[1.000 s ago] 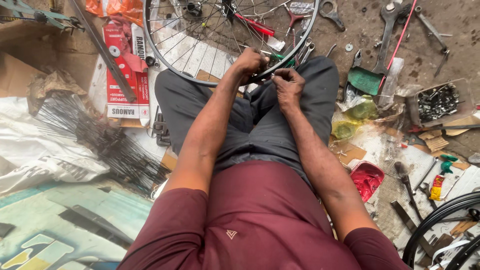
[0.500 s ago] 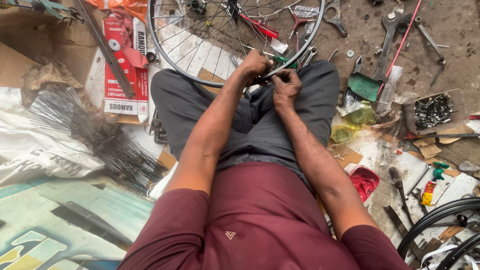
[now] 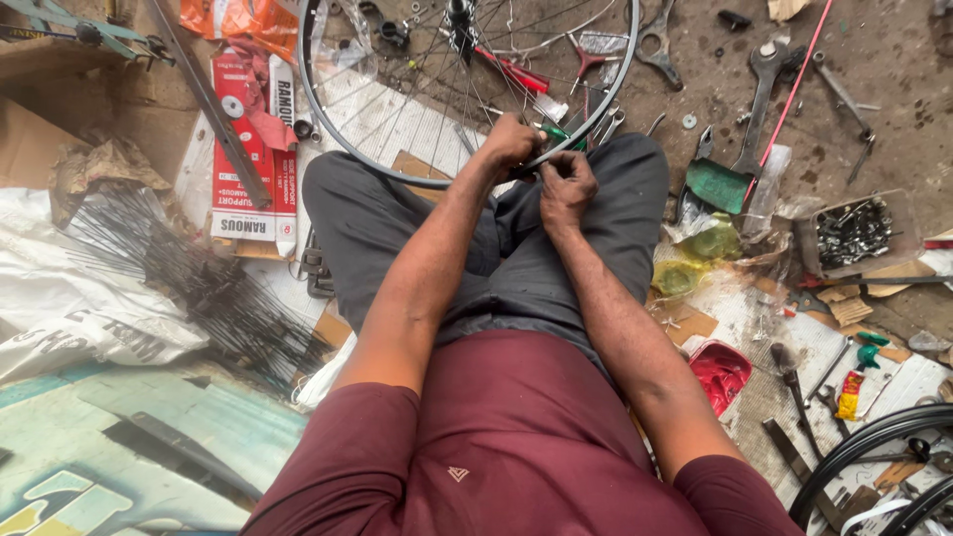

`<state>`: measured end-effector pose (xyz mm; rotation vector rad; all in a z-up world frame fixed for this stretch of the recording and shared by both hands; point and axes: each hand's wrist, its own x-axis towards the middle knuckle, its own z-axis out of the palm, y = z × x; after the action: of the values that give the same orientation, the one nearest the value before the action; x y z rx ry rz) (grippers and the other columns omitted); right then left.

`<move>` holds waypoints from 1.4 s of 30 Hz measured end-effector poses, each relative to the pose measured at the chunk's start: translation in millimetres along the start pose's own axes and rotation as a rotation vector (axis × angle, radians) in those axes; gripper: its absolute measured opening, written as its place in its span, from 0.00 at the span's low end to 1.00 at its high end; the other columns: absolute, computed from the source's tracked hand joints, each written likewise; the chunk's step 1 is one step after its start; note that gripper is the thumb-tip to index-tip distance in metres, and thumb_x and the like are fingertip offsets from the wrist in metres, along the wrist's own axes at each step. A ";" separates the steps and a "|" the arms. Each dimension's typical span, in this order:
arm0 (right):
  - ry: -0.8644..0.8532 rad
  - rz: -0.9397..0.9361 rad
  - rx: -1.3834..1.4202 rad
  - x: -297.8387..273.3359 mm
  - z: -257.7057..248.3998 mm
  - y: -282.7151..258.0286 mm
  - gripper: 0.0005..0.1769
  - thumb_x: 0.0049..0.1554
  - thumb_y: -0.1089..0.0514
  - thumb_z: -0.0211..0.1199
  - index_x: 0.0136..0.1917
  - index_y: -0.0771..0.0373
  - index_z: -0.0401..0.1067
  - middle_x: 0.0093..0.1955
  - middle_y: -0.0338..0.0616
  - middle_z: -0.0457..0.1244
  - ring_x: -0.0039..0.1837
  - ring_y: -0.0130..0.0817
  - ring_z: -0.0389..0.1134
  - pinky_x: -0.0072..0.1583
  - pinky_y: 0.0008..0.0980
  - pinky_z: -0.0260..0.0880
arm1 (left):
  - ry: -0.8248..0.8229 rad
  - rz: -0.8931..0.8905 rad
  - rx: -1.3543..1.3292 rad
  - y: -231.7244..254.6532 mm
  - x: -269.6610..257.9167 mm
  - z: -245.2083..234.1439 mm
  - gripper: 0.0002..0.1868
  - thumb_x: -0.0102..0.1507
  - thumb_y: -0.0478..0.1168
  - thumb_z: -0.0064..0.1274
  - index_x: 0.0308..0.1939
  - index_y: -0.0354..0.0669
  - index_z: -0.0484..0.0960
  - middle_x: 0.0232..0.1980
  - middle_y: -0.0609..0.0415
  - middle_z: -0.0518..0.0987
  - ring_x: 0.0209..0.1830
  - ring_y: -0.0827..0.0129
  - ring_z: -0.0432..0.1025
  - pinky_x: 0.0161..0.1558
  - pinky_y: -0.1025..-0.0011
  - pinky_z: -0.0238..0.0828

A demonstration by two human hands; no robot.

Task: The person sits on the floor and uses a spoke wrench to tighten the nipples on a bicycle wheel. They rotate the wheel periodically to access different spokes and continue adjusting the tension.

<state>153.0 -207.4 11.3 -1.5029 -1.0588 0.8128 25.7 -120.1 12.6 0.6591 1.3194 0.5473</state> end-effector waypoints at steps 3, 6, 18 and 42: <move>-0.026 -0.036 -0.012 -1.4 -2.4 3.3 0.07 0.51 0.68 0.71 0.43 0.66 0.75 0.39 0.41 0.69 0.42 0.26 0.69 0.46 0.27 0.71 | -0.009 0.100 -0.004 -19.2 32.0 4.4 0.12 0.62 0.37 0.61 0.40 0.29 0.79 0.30 0.45 0.81 0.24 0.61 0.76 0.21 0.59 0.75; -0.030 -0.172 -0.120 -1.6 -2.5 4.5 0.07 0.50 0.69 0.70 0.43 0.67 0.75 0.40 0.42 0.69 0.42 0.27 0.71 0.48 0.28 0.73 | -0.008 0.191 0.023 -27.9 51.6 3.0 0.13 0.63 0.36 0.64 0.41 0.26 0.81 0.32 0.45 0.82 0.26 0.63 0.76 0.23 0.59 0.75; -0.016 -0.057 -0.098 4.4 -7.2 -14.6 0.07 0.52 0.69 0.72 0.43 0.66 0.75 0.39 0.38 0.69 0.42 0.24 0.69 0.47 0.25 0.72 | 0.002 -0.011 -0.006 23.0 -20.4 8.3 0.14 0.63 0.40 0.59 0.43 0.33 0.75 0.32 0.47 0.80 0.24 0.62 0.77 0.20 0.57 0.80; -0.142 0.330 0.113 29.4 -20.7 21.2 0.09 0.47 0.68 0.74 0.42 0.67 0.76 0.38 0.41 0.69 0.38 0.26 0.67 0.42 0.27 0.68 | 0.366 0.574 0.728 1.6 -32.1 19.8 0.18 0.56 0.43 0.63 0.40 0.31 0.80 0.37 0.36 0.81 0.34 0.44 0.78 0.32 0.48 0.75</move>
<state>186.9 -188.4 -4.1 -1.5626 -0.8606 1.2047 39.7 -144.0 38.4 1.6294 1.6878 0.6638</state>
